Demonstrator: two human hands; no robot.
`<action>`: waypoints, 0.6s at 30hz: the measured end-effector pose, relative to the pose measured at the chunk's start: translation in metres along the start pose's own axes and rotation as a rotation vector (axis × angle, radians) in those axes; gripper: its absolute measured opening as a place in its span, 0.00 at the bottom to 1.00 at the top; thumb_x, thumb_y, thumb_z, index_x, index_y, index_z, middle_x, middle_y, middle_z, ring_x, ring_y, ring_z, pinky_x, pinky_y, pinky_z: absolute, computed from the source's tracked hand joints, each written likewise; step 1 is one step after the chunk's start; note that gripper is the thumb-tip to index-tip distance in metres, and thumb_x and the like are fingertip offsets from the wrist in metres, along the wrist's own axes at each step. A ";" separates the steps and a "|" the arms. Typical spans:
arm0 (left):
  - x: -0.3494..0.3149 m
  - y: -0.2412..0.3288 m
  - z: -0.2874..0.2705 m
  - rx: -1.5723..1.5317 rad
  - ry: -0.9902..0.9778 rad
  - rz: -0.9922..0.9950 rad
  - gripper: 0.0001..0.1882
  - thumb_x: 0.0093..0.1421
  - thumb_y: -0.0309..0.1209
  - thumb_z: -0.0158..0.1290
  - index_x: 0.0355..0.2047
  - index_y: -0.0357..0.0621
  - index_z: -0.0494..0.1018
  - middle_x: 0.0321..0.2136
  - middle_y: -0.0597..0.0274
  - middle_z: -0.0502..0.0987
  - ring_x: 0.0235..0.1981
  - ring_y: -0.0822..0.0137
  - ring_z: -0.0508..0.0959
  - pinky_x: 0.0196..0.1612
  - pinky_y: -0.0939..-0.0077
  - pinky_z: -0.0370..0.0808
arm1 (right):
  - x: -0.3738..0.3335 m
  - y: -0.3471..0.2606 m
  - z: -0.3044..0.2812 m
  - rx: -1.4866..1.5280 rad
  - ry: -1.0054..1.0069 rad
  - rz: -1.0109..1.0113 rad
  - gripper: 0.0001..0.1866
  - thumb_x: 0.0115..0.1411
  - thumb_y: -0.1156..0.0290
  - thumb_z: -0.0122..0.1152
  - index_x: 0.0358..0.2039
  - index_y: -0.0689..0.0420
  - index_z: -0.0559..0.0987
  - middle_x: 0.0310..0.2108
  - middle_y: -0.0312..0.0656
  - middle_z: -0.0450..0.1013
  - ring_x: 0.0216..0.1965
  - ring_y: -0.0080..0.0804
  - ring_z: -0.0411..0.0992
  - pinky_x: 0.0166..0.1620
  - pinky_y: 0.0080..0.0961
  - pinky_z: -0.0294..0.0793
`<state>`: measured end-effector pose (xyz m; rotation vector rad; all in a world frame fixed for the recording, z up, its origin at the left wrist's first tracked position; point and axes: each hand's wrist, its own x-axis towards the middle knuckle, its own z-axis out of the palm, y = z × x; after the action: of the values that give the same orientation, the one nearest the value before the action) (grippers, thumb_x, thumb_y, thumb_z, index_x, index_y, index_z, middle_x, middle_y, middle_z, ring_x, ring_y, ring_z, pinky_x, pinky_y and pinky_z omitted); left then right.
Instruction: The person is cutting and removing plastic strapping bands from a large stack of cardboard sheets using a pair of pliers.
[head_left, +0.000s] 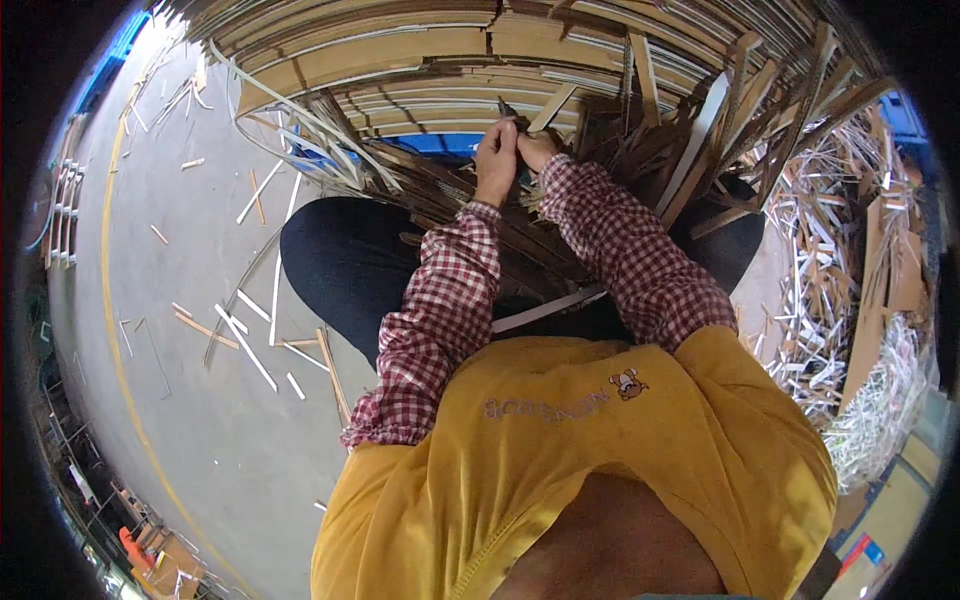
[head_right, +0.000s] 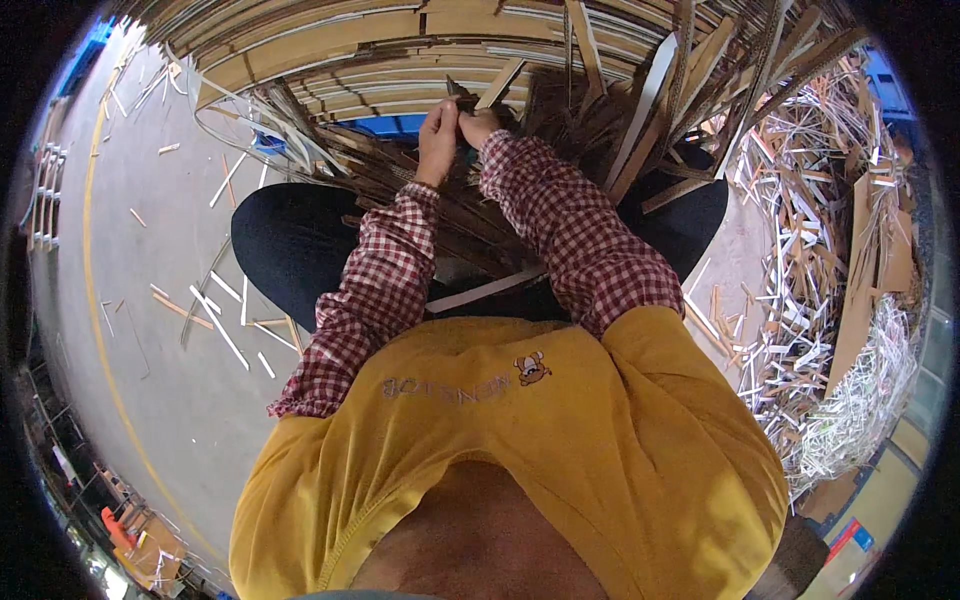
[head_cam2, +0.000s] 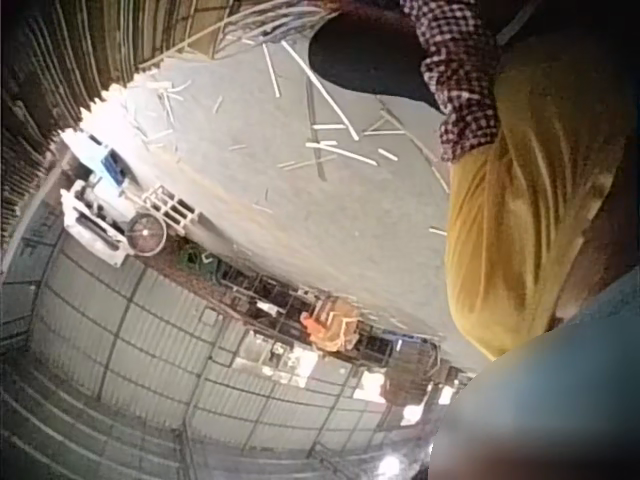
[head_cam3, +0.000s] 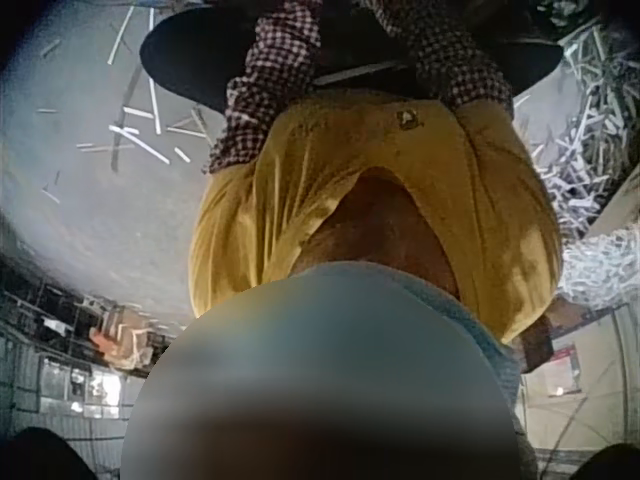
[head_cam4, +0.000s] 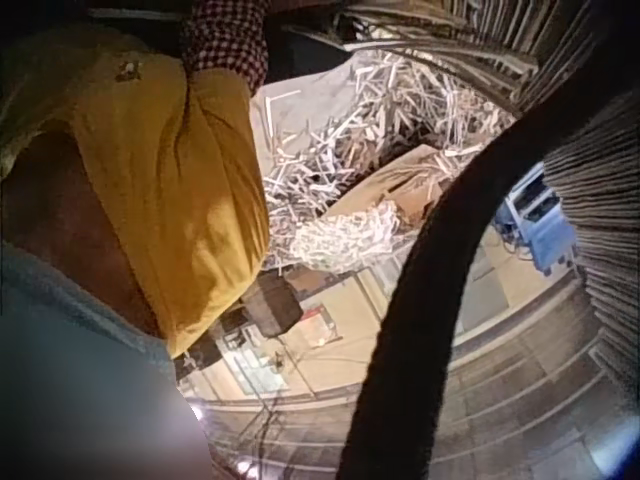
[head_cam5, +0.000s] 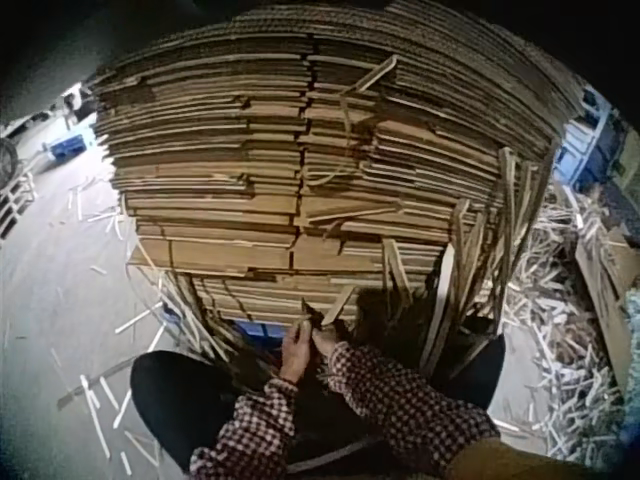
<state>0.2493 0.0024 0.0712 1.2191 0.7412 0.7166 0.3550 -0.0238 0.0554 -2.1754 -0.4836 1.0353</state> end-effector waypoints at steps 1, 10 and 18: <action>0.000 0.003 0.001 0.123 0.074 0.030 0.21 0.59 0.44 0.41 0.40 0.39 0.69 0.38 0.52 0.71 0.42 0.59 0.69 0.44 0.68 0.65 | 0.002 0.001 0.003 -0.052 0.019 -0.009 0.24 0.54 0.56 0.46 0.35 0.69 0.70 0.31 0.57 0.70 0.31 0.43 0.69 0.33 0.34 0.65; 0.001 0.001 0.013 0.243 0.027 0.268 0.18 0.59 0.39 0.40 0.32 0.33 0.69 0.22 0.45 0.69 0.24 0.51 0.69 0.30 0.63 0.65 | -0.095 0.081 -0.040 -0.566 0.124 -0.302 0.25 0.49 0.56 0.55 0.42 0.62 0.67 0.36 0.51 0.64 0.40 0.41 0.62 0.42 0.34 0.61; -0.004 -0.099 -0.015 -0.272 -0.292 -0.483 0.07 0.56 0.26 0.44 0.27 0.35 0.70 0.22 0.59 0.72 0.17 0.66 0.69 0.22 0.72 0.69 | -0.162 0.053 -0.105 -0.445 -0.445 -0.041 0.22 0.49 0.52 0.55 0.18 0.61 0.75 0.13 0.42 0.63 0.16 0.32 0.61 0.24 0.34 0.60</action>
<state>0.2435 -0.0123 -0.0278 0.8264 0.6357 0.2225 0.3404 -0.1975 0.1532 -2.2880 -1.0421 1.5109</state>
